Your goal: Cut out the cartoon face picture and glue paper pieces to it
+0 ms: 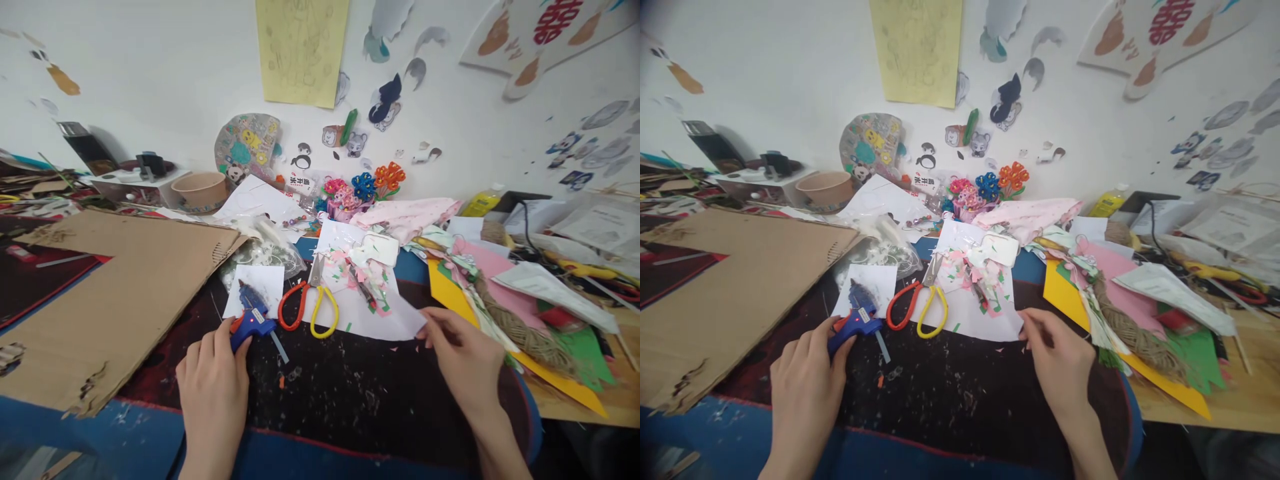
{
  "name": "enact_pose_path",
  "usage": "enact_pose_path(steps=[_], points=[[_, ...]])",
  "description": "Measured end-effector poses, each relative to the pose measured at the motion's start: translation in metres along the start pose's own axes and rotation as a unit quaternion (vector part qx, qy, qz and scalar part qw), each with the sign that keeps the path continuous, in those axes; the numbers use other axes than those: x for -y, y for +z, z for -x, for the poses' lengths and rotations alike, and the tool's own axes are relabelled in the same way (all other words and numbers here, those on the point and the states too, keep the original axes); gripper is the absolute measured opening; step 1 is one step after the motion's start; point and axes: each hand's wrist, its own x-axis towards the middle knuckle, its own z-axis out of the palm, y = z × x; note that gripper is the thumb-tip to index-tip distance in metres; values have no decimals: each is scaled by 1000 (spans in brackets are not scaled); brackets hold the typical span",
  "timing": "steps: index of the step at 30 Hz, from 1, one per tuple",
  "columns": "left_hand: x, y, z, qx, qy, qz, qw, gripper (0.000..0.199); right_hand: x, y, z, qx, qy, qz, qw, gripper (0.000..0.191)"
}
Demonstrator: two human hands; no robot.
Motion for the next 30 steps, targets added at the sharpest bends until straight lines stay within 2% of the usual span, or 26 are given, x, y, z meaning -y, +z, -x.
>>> enact_pose_path(steps=[3, 6, 7, 8, 9, 11, 13, 15, 19, 22, 26, 30], points=[[0, -4, 0, -15, 3, -3, 1000, 36, 7, 8, 5, 47, -114, 28, 992, 3], [-16, -14, 5, -83, 9, 6, 996, 35, 14, 18, 11, 95, -175, 33, 979, 4], [-26, -17, 9, -109, 35, 31, 993, 34, 16, 21, 13, 100, -187, 35, 977, 4], [-39, -20, 13, -132, 95, 78, 984, 32, 19, 23, 15, 100, -194, 39, 975, 3], [-53, -21, 17, -131, 169, 145, 966, 29, 22, 25, 17, 100, -195, 44, 975, 3], [-80, -21, 26, -89, 277, 237, 927, 28, 27, 27, 21, 100, -186, 48, 976, 4], [-101, -15, 32, -67, 317, 249, 913, 29, 33, 26, 24, 105, -161, 38, 981, 5], [-110, -8, 35, -45, 337, 240, 909, 30, 38, 23, 26, 114, -129, 15, 985, 6], [-105, 1, 34, -6, 352, 237, 905, 30, 39, 16, 23, 125, -37, -24, 991, 11], [-101, 1, 32, 7, 360, 246, 900, 30, 31, 11, 17, 98, 66, -37, 992, 16], [-103, 1, 30, 1, 362, 254, 897, 26, 16, 5, 10, 53, 199, -140, 969, 21], [-105, 4, 25, -3, 367, 262, 893, 23, 7, 0, 6, -14, 255, -268, 929, 22]])
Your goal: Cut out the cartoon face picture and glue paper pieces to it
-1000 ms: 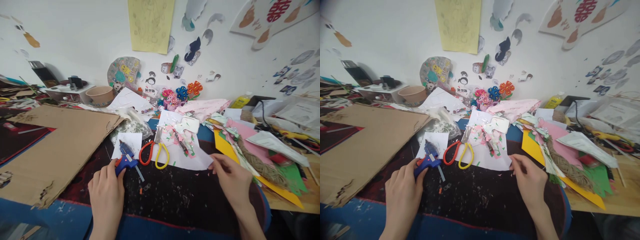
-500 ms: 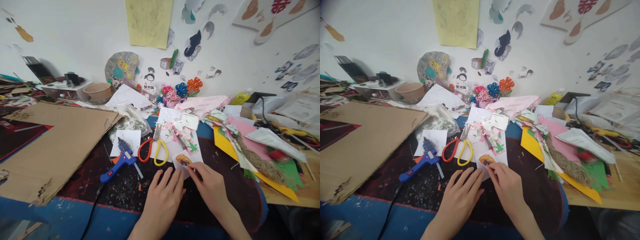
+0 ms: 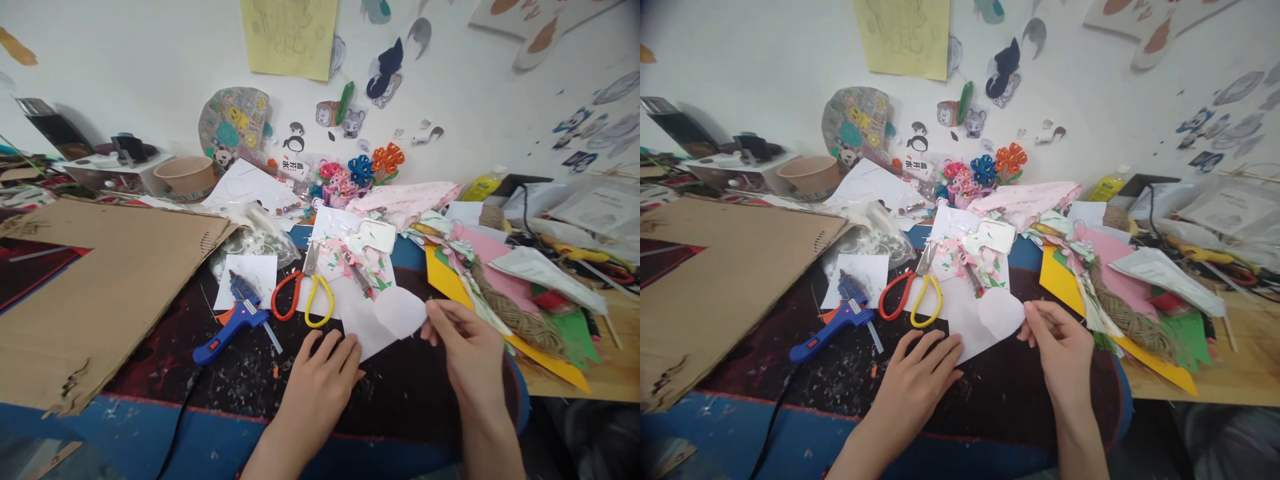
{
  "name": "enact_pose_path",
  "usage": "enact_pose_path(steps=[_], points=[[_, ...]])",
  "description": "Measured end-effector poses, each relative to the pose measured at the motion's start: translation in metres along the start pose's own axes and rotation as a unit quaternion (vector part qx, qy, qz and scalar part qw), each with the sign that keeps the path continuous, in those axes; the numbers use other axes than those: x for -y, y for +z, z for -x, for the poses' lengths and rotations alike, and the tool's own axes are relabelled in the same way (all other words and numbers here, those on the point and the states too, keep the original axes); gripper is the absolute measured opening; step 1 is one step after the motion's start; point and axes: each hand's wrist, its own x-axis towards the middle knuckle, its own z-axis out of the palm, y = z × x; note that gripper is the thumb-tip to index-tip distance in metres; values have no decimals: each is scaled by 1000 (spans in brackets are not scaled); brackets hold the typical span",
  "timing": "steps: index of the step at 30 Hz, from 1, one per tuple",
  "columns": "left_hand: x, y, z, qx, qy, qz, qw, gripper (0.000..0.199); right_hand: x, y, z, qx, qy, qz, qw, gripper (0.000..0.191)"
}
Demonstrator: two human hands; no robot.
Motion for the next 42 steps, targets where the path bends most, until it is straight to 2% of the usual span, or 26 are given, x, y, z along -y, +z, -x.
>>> enact_pose_path(steps=[5, 10, 14, 17, 20, 22, 25, 27, 30, 33, 38, 42], points=[[5, -2, -4, 19, 17, 11, 1000, 19, -4, 0, 1, -13, 60, -104, 993, 23], [9, -7, -7, 34, 26, 10, 999, 19, -11, 7, 12, -21, 118, -142, 983, 27], [8, -11, -7, 34, 15, 1, 999, 21, -10, 17, 22, -23, 131, -165, 977, 29], [2, -13, -10, -12, -59, 26, 998, 24, -4, 31, 30, -32, 111, -174, 978, 28], [-5, -15, -17, -78, -178, 134, 972, 23, 4, 47, 40, -26, 93, -178, 979, 29], [-7, -17, -23, -85, -249, 228, 938, 14, 8, 55, 45, 0, 89, -189, 978, 29], [-4, -21, -27, -58, -329, 332, 882, 31, 8, 60, 49, 65, 93, -206, 972, 26], [1, -25, -28, -37, -347, 363, 864, 36, 5, 57, 46, 115, 88, -201, 969, 24], [9, -32, -27, 2, -341, 372, 863, 36, 2, 49, 36, 175, 64, -156, 970, 23], [13, -37, -26, 27, -337, 369, 866, 35, 5, 44, 25, 199, 48, -110, 973, 20], [12, -37, -22, 0, -348, 379, 858, 31, 14, 44, 28, 242, 54, -87, 965, 24], [11, -36, -16, 9, -337, 375, 864, 28, 13, 40, 43, 236, 66, -56, 968, 25]])
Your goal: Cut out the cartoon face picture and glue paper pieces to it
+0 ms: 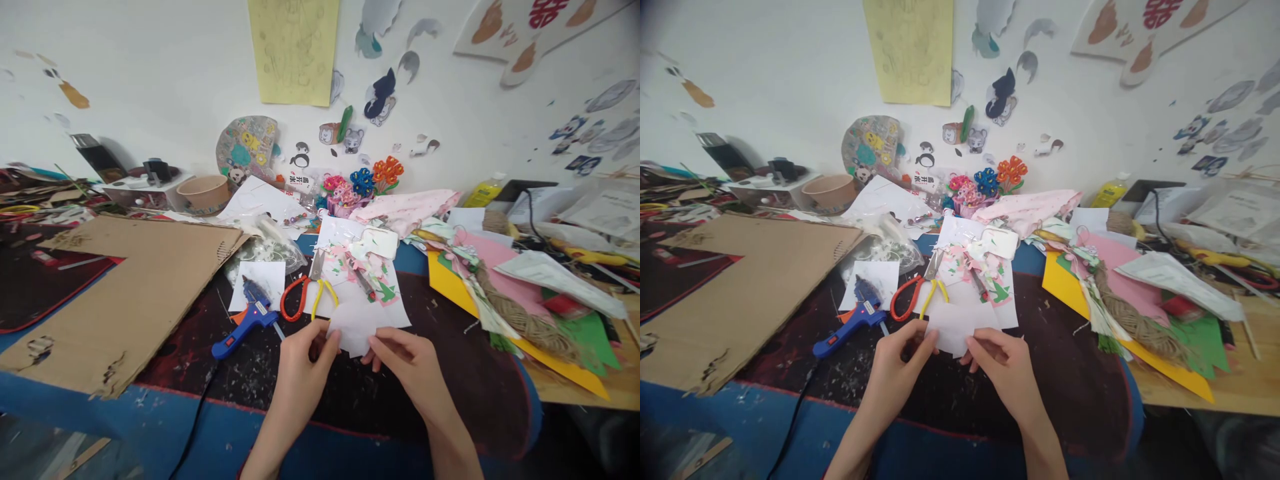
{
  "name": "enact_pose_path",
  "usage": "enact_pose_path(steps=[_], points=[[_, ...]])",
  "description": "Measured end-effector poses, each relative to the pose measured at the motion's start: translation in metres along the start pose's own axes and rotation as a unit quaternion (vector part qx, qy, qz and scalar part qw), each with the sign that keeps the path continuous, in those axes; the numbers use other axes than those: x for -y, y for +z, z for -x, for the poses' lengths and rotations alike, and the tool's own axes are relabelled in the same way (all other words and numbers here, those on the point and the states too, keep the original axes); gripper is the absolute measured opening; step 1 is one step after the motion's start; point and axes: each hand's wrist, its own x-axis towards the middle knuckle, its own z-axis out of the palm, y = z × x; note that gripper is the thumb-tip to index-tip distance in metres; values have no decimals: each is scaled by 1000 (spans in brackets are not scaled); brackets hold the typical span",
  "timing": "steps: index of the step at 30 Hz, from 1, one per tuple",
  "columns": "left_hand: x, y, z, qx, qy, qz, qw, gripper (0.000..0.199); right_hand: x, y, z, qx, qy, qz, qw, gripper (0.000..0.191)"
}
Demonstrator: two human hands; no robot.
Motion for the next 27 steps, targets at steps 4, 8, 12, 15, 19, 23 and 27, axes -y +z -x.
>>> enact_pose_path(steps=[4, 8, 12, 15, 19, 23, 27], points=[[3, 5, 8, 33, 26, -46, 998, 30, -5, -5, 16, -43, -5, 44, 998, 22], [7, 17, 14, -8, 99, -91, 991, 15, -12, -21, 28, -134, -21, 81, 987, 23], [13, 28, 16, -43, 224, -214, 950, 17, -21, -41, 32, -226, -17, 118, 967, 27], [19, 34, 16, -26, 275, -309, 910, 23, -23, -46, 29, -233, -7, 117, 965, 30], [25, 36, 17, -39, 304, -357, 883, 23, -25, -41, 21, -213, 9, 92, 973, 31], [26, 33, 15, -57, 307, -344, 886, 22, -28, -35, 13, -189, 9, 35, 981, 29], [19, 32, 13, -92, 251, -240, 933, 21, -26, -29, 11, -165, 12, -22, 986, 26]])
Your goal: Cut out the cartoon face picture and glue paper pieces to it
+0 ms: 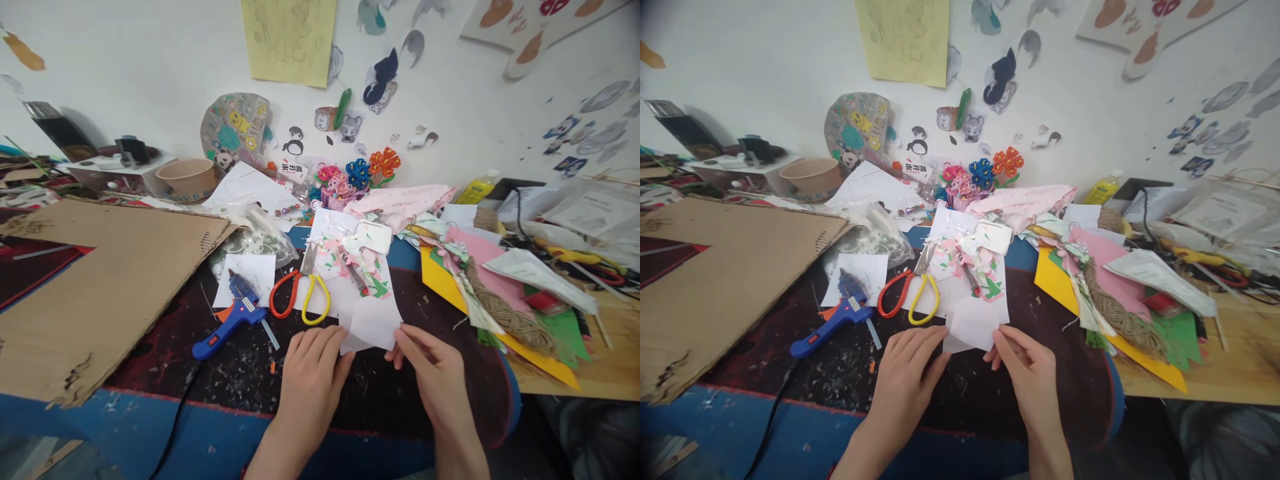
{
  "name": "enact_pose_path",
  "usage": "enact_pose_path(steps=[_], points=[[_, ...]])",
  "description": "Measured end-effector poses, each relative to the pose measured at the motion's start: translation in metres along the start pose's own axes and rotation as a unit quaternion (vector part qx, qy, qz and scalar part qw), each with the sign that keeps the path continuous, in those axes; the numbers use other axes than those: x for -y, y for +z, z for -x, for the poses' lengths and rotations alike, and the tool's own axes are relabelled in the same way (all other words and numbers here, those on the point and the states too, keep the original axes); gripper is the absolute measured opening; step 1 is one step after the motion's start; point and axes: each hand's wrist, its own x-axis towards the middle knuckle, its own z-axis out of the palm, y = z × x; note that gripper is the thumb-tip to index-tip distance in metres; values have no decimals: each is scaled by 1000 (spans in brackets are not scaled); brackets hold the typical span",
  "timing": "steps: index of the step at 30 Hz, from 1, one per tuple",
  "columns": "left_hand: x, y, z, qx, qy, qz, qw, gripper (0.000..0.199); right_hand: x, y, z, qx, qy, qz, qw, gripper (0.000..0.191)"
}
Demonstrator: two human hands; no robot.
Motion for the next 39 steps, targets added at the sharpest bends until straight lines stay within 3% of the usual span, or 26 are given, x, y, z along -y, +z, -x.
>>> enact_pose_path(steps=[3, 7, 10, 15, 29, 33, 35, 37, 39], points=[[-6, -3, -5, -7, -115, 106, 988, 16, 2, 6, 4, 28, 11, -40, 999, 23], [-12, -8, -14, 68, -256, 259, 929, 28, 4, 15, 9, 62, 19, -85, 994, 20], [-12, -11, -17, 81, -298, 348, 885, 33, 6, 19, 11, 91, 22, -107, 990, 20], [-8, -12, -13, 69, -317, 374, 869, 34, 7, 16, 8, 106, 11, -124, 987, 18], [-7, -13, -14, 78, -314, 369, 871, 33, 5, 1, -1, 142, -2, -25, 990, 13], [-8, -12, -14, 80, -294, 334, 892, 31, 8, 5, 0, 131, -16, -3, 991, 13], [-5, -16, -12, 38, -252, 253, 933, 24, 8, 7, 0, 116, -25, -1, 993, 14], [4, -27, -7, -58, -189, 105, 975, 16, 6, 9, -1, 98, -29, -16, 995, 13], [20, -44, 0, -154, -143, -72, 975, 16, 5, 11, -3, 79, -26, -40, 996, 12]])
